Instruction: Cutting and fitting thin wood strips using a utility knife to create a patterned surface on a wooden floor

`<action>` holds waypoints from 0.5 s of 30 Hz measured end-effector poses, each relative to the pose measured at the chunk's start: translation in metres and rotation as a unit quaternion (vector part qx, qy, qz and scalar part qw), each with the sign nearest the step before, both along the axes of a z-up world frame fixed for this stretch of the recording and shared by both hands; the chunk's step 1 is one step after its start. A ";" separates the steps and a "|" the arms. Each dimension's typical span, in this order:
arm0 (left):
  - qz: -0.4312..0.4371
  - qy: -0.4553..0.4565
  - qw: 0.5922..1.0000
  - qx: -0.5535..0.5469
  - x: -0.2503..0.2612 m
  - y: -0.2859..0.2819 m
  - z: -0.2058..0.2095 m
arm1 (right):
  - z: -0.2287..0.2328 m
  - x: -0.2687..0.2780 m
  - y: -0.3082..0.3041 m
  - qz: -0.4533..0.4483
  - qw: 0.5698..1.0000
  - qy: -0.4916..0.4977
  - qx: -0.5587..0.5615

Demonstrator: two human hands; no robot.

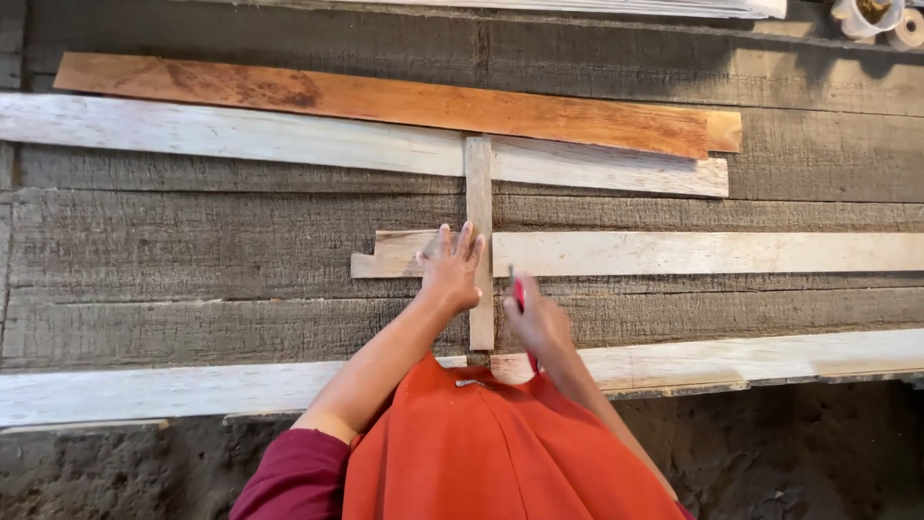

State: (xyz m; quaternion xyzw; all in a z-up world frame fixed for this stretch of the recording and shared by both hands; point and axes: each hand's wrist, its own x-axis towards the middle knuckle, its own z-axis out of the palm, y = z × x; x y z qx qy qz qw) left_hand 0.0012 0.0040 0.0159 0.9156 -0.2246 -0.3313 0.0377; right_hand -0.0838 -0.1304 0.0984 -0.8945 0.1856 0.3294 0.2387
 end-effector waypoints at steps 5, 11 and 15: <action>-0.007 -0.040 0.999 -0.027 0.006 0.009 -0.010 | -0.033 0.029 -0.024 -0.074 0.993 -0.089 -0.007; 0.022 -0.128 0.988 -0.087 0.016 0.024 -0.052 | -0.074 0.018 0.010 -0.053 0.993 -0.109 0.010; 0.034 -0.144 0.985 -0.092 0.022 0.030 -0.043 | -0.080 0.015 0.028 -0.045 0.990 -0.132 -0.017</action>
